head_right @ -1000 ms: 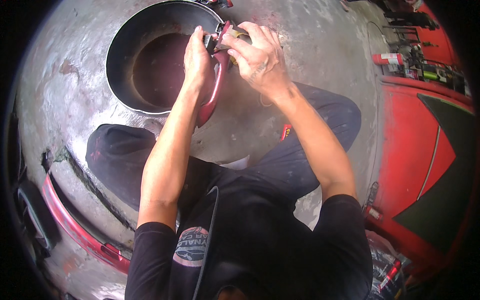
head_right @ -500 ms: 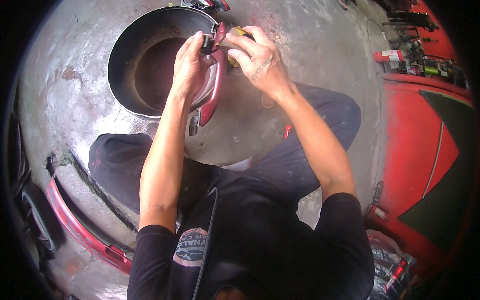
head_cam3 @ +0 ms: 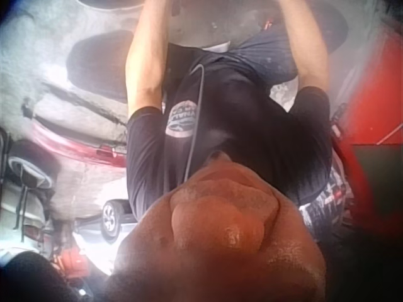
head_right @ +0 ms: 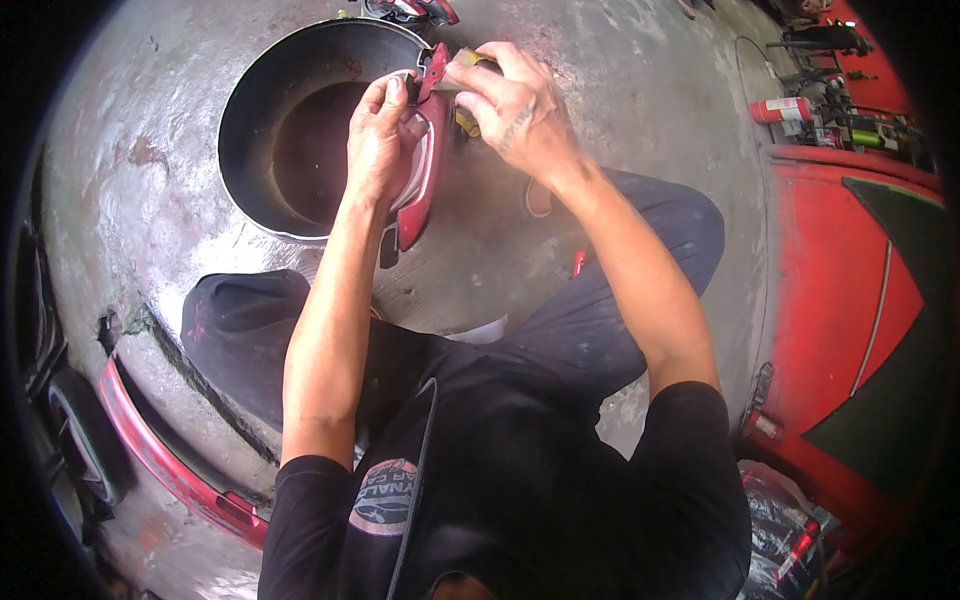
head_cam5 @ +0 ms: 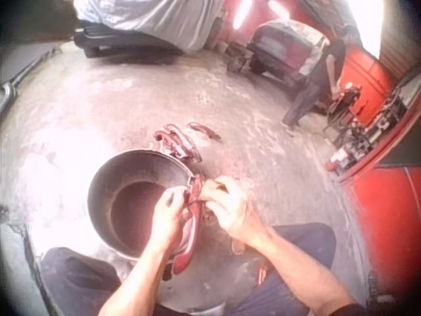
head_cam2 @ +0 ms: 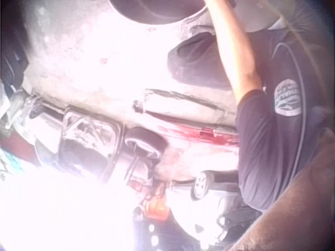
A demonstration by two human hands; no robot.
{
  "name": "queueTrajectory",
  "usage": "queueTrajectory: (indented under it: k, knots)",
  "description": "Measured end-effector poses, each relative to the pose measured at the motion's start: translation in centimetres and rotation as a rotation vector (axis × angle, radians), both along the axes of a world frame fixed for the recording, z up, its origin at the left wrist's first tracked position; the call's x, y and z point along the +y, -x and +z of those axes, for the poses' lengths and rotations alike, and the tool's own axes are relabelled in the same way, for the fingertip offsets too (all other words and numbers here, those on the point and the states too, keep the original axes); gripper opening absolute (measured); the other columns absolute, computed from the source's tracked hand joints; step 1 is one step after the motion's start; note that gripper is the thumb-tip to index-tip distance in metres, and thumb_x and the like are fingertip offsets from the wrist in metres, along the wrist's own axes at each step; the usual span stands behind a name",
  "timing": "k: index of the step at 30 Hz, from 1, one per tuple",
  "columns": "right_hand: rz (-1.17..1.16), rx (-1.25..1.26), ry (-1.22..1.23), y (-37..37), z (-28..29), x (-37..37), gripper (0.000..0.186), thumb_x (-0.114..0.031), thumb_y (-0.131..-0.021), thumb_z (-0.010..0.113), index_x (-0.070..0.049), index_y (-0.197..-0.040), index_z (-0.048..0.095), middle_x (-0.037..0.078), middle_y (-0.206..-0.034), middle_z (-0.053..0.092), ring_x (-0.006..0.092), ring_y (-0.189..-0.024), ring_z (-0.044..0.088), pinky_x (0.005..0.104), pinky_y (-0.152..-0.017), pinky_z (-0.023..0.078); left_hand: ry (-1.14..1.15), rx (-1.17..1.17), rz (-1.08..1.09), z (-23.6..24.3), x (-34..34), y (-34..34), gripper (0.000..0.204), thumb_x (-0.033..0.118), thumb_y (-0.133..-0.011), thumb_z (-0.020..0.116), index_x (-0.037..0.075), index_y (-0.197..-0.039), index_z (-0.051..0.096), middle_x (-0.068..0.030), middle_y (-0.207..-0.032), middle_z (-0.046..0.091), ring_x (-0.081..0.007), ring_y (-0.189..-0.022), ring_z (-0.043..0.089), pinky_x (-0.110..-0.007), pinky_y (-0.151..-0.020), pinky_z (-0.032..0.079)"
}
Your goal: The person sits on the floor of a workshop and sands a red plastic car part using a sanding block. They repeatedly dip the sanding block into a bucket of water and rub it against the surface of the part to smooth it.
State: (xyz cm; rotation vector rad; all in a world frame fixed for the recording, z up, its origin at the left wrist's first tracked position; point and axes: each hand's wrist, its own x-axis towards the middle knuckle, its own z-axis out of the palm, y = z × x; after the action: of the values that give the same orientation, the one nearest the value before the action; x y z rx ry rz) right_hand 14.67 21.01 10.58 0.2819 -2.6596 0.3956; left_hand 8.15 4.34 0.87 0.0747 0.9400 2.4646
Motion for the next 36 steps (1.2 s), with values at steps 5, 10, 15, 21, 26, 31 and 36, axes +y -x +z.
queueTrajectory:
  k: [5, 10, 15, 21, 26, 31, 36]
  knots:
    - [0.010, 0.058, -0.011, 1.1, 0.6, 0.7, 0.034, -0.015, -0.086, 0.080, -0.014, -0.120, 0.079, 0.015, -0.124, 0.068, 0.0359, -0.113, 0.066, 0.0461, -0.098, 0.052, 0.056, 0.006, 0.016, 1.1, -0.4, -0.1, 0.038, 0.030, -0.106, 0.069, 0.001, -0.131, 0.066, -0.0063, -0.118, 0.070, -0.0167, -0.106, 0.068, -0.035, -0.084, 0.060]
    - [0.046, 0.054, -0.120, 1.3, 0.1, -0.4, 0.034, -0.012, -0.083, 0.081, -0.018, -0.117, 0.079, 0.011, -0.121, 0.068, 0.0326, -0.108, 0.065, 0.0462, -0.092, 0.051, 0.019, -0.025, 0.000, 1.5, -0.5, 0.0, 0.029, 0.024, -0.106, 0.069, 0.003, -0.125, 0.069, -0.0058, -0.116, 0.072, -0.0179, -0.103, 0.069, -0.037, -0.084, 0.058]
    - [0.070, 0.036, -0.148, 1.0, 0.2, -1.3, 0.034, -0.012, -0.084, 0.080, -0.019, -0.117, 0.078, 0.011, -0.119, 0.068, 0.0325, -0.105, 0.065, 0.0465, -0.089, 0.050, -0.014, -0.051, -0.001, 0.6, -0.5, 0.4, 0.025, 0.021, -0.106, 0.069, 0.002, -0.123, 0.070, -0.0072, -0.113, 0.073, -0.0186, -0.102, 0.069, -0.040, -0.084, 0.060]
    - [0.074, 0.012, -0.224, 2.4, 0.4, -0.4, 0.033, -0.014, -0.084, 0.080, -0.020, -0.116, 0.078, 0.011, -0.118, 0.068, 0.0328, -0.106, 0.064, 0.0461, -0.088, 0.048, 0.002, -0.042, -0.001, 0.8, -0.4, 0.5, 0.021, 0.019, -0.105, 0.068, 0.003, -0.119, 0.071, -0.0062, -0.110, 0.072, -0.0172, -0.099, 0.070, -0.039, -0.082, 0.061]
    - [0.109, 0.016, -0.219, 1.5, 0.6, -0.9, 0.030, -0.013, -0.085, 0.079, -0.019, -0.114, 0.078, 0.011, -0.117, 0.067, 0.0317, -0.105, 0.063, 0.0459, -0.088, 0.048, 0.047, -0.015, -0.010, 0.9, -0.6, 0.2, 0.022, 0.020, -0.106, 0.067, 0.003, -0.119, 0.070, -0.0055, -0.109, 0.072, -0.0164, -0.097, 0.069, -0.038, -0.080, 0.061]
    - [0.117, 0.002, -0.175, 0.6, 0.7, -2.3, 0.025, -0.013, -0.086, 0.077, -0.018, -0.110, 0.078, 0.012, -0.116, 0.067, 0.0329, -0.105, 0.064, 0.0462, -0.088, 0.048, 0.031, -0.009, -0.002, 0.7, -0.7, 0.2, 0.024, 0.021, -0.108, 0.064, 0.000, -0.119, 0.069, -0.0079, -0.110, 0.071, -0.0175, -0.098, 0.069, -0.039, -0.082, 0.061]
    - [0.071, 0.023, -0.236, 3.1, 0.9, -1.1, 0.030, -0.012, -0.083, 0.080, -0.019, -0.112, 0.079, 0.011, -0.115, 0.066, 0.0316, -0.105, 0.063, 0.0451, -0.088, 0.049, 0.072, -0.019, -0.019, 0.9, -0.9, 0.4, 0.023, 0.020, -0.108, 0.063, 0.001, -0.121, 0.069, -0.0070, -0.110, 0.071, -0.0169, -0.098, 0.068, -0.036, -0.079, 0.060]
